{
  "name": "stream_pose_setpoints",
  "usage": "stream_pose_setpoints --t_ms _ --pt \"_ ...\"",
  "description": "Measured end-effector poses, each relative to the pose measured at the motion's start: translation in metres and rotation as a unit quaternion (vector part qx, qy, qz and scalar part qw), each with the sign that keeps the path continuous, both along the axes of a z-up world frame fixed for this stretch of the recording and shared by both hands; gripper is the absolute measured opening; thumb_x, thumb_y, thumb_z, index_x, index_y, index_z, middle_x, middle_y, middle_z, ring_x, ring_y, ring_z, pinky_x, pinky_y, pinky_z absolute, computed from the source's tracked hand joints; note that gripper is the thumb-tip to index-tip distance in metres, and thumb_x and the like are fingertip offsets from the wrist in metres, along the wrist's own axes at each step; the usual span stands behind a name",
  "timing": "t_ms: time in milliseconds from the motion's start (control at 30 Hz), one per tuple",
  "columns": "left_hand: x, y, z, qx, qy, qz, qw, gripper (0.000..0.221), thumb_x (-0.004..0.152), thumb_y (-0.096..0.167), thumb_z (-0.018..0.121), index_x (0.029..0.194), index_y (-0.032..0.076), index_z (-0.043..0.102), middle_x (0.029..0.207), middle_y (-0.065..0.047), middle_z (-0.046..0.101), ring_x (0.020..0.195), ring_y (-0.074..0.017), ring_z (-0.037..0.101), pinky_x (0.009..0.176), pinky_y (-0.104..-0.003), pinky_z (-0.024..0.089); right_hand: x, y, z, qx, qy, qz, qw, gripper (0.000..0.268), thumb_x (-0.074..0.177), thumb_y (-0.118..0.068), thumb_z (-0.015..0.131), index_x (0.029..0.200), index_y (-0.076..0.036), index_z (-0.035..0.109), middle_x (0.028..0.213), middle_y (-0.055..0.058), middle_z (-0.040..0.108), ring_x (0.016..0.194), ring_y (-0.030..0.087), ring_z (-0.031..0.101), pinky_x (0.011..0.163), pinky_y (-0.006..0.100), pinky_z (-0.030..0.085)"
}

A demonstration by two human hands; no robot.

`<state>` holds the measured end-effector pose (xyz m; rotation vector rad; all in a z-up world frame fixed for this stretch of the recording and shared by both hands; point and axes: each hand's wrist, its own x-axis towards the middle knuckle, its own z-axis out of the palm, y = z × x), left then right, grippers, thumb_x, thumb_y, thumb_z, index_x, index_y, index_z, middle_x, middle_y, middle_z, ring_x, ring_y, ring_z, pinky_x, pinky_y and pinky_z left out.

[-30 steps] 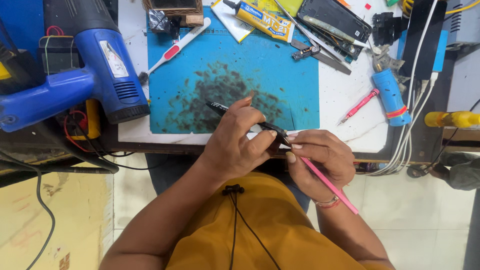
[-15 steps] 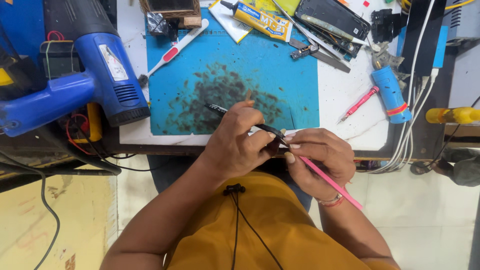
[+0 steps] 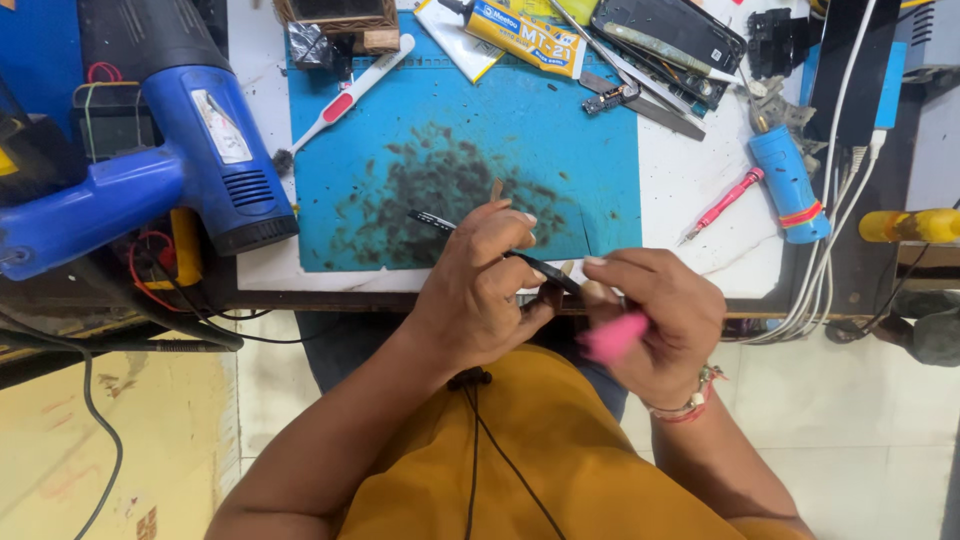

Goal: The person uses a heat gun to warm the edges of a smartphone, then uses a pink prying tool to separate the screen from the frame. They peel off a protective film and lift the display assembly to reveal the internal components.

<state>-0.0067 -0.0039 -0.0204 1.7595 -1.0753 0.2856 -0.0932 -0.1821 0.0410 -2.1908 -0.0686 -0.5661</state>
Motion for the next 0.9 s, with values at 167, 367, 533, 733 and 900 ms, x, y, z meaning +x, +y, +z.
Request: stream_pose_setpoints --t_ms 167,367,533,733,900 --pt "-0.002 -0.003 -0.003 -0.007 -0.034 -0.011 0.999 0.07 0.081 0.009 0.095 0.115 0.012 0.034 0.128 -0.011 0.04 0.122 -0.0284 0.055 0.12 -0.054 0.046 0.01 -0.007 0.01 -0.053 0.002 0.074 0.996 0.024 0.086 0.001 0.078 0.109 -0.005 0.074 0.099 0.01 0.074 0.076 0.018 0.072 0.067 0.026 0.055" --pt "-0.006 -0.004 -0.002 0.02 -0.035 0.002 0.999 0.065 0.086 0.012 0.092 0.115 0.013 0.034 0.123 -0.01 0.043 0.131 -0.0303 0.057 0.124 -0.052 0.043 0.01 -0.01 0.011 -0.1 -0.007 0.078 0.992 0.03 0.077 0.0 0.081 0.106 -0.006 0.076 0.095 0.009 0.075 0.07 0.017 0.068 0.063 0.029 0.052" --pt "-0.008 -0.002 -0.001 0.034 -0.026 -0.004 0.999 0.061 0.088 0.009 0.089 0.115 0.013 0.034 0.125 -0.01 0.044 0.142 -0.0319 0.049 0.129 -0.052 0.037 0.009 -0.012 0.018 -0.117 0.009 0.102 0.988 0.044 0.071 -0.003 0.08 0.114 -0.005 0.074 0.095 0.007 0.074 0.073 0.018 0.068 0.066 0.03 0.053" --pt "-0.011 -0.001 -0.003 0.031 -0.008 -0.005 0.999 0.061 0.088 0.007 0.089 0.116 0.012 0.035 0.133 -0.012 0.044 0.149 -0.0335 0.043 0.132 -0.053 0.031 0.009 -0.013 0.019 -0.164 -0.006 0.099 0.982 0.045 0.069 -0.006 0.081 0.113 -0.007 0.074 0.095 0.005 0.073 0.07 0.018 0.066 0.063 0.031 0.051" --pt "-0.014 -0.001 -0.006 0.041 -0.004 0.011 0.999 0.064 0.086 0.01 0.091 0.116 0.013 0.034 0.135 -0.013 0.041 0.15 -0.0352 0.041 0.133 -0.054 0.029 0.006 -0.013 0.017 -0.17 -0.007 0.092 0.981 0.044 0.067 -0.006 0.081 0.111 -0.007 0.075 0.092 0.004 0.072 0.066 0.017 0.063 0.061 0.031 0.049"
